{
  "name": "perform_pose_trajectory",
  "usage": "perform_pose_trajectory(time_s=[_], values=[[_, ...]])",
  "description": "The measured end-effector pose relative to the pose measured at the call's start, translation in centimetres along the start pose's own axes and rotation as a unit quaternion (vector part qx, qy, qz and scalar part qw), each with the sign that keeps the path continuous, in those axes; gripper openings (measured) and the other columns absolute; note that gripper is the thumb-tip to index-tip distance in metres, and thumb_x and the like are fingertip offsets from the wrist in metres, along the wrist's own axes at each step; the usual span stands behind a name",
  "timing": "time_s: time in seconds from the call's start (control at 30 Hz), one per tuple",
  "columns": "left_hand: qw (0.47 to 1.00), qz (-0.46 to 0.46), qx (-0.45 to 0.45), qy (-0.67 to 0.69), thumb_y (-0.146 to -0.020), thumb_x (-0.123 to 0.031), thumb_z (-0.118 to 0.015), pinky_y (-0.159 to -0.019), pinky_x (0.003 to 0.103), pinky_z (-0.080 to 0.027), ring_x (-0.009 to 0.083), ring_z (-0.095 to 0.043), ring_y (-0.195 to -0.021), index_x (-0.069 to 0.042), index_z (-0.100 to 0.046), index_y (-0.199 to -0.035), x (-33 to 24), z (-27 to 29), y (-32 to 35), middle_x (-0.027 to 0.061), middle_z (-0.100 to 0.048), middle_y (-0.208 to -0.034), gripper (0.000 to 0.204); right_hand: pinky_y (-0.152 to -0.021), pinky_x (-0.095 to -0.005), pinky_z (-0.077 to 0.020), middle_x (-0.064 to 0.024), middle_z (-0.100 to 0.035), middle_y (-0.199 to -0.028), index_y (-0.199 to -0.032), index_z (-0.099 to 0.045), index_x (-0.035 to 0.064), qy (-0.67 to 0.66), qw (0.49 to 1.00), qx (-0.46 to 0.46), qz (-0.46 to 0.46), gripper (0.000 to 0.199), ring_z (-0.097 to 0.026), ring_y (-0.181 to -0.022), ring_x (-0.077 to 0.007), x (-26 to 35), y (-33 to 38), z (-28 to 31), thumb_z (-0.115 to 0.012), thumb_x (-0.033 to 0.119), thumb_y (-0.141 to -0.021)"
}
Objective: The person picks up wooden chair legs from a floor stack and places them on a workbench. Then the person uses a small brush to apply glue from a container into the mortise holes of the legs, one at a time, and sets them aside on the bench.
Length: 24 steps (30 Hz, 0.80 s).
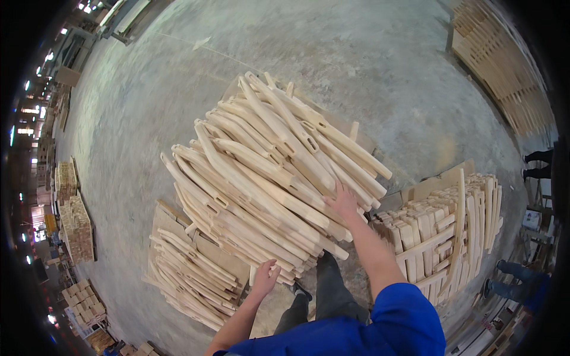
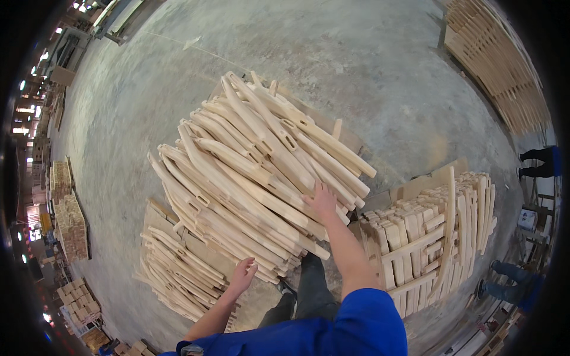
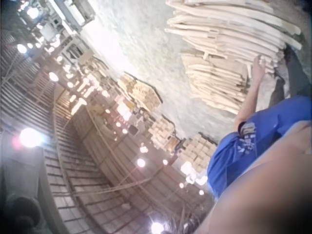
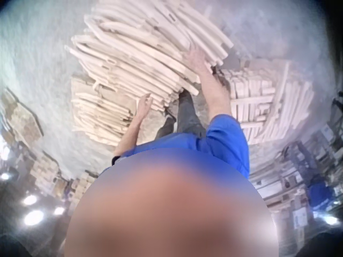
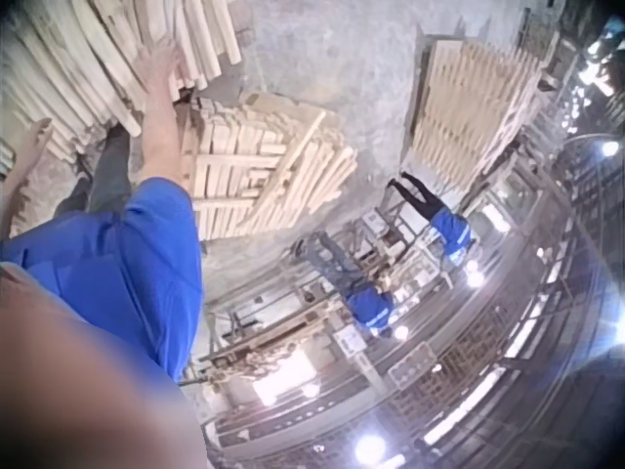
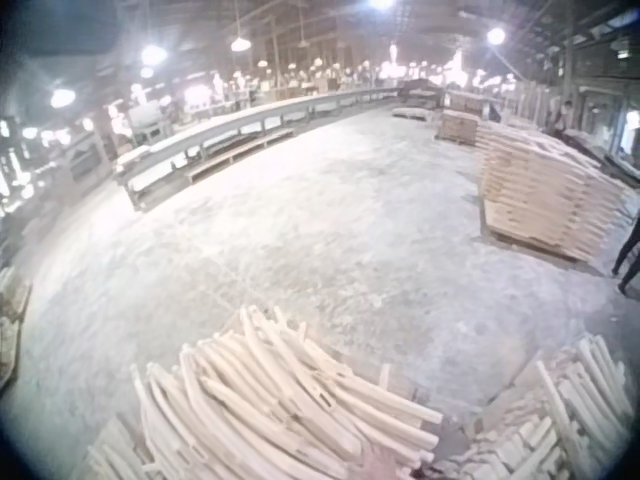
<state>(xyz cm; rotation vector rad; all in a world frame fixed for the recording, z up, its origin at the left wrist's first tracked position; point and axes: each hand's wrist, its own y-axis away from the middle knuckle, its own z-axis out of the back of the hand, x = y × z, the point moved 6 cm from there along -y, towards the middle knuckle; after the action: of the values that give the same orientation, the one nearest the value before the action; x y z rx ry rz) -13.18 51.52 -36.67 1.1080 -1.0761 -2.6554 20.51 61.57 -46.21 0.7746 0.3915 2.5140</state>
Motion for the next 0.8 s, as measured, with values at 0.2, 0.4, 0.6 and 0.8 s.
perform_pose_trajectory(time_s=[0.2, 0.4, 0.6, 0.8], values=[[0.999, 0.016, 0.015, -0.046, -0.086, -0.029, -0.061, -0.083, 0.038, -0.048, 0.0304, -0.057, -0.099, 0.000, -0.055, -0.115, 2.0, 0.4, 2.8, 0.0198, -0.058, -0.108, 0.042, -0.088, -0.0459, -0.0420, -0.0199, -0.051, -0.116, -0.116, -0.054, 0.0046, -0.016, 0.982, -0.179, 0.061, 0.052, -0.049, -0.110, -0.0367, 0.7, -4.9, 3.4, -0.064, 0.039, -0.078], [0.988, 0.135, 0.044, -0.064, -0.088, -0.033, -0.059, -0.081, 0.034, -0.048, 0.0238, -0.061, -0.092, -0.002, -0.055, -0.118, 7.2, -0.4, 4.7, 0.0156, -0.062, -0.104, 0.043, -0.091, -0.0447, -0.0404, -0.0212, -0.055, -0.116, -0.121, -0.053, 0.0039, -0.192, 0.971, -0.113, 0.082, 0.067, -0.051, -0.105, -0.0367, 6.3, -15.3, 5.5, -0.067, 0.050, -0.075], [0.985, 0.134, 0.106, 0.006, -0.089, -0.031, -0.058, -0.083, 0.035, -0.048, 0.0226, -0.062, -0.091, -0.006, -0.057, -0.117, 5.6, -4.4, 5.1, 0.0116, -0.065, -0.098, 0.037, -0.098, -0.0473, -0.0358, -0.0142, -0.043, -0.135, -0.136, -0.041, 0.0146, -0.106, 0.967, -0.109, 0.206, 0.071, -0.040, -0.121, -0.0395, 9.6, -12.5, 0.5, -0.061, 0.052, -0.079], [0.980, 0.104, 0.167, 0.033, -0.091, -0.029, -0.057, -0.083, 0.033, -0.047, 0.0195, -0.060, -0.097, -0.007, -0.051, -0.124, 2.5, -6.3, 3.6, 0.0101, -0.063, -0.101, 0.040, -0.101, -0.0512, -0.0310, -0.0121, -0.036, -0.140, -0.144, -0.025, 0.0184, -0.131, 0.985, -0.105, 0.028, 0.085, -0.037, -0.124, -0.0375, 4.2, -13.4, 1.2, -0.066, 0.047, -0.075]])
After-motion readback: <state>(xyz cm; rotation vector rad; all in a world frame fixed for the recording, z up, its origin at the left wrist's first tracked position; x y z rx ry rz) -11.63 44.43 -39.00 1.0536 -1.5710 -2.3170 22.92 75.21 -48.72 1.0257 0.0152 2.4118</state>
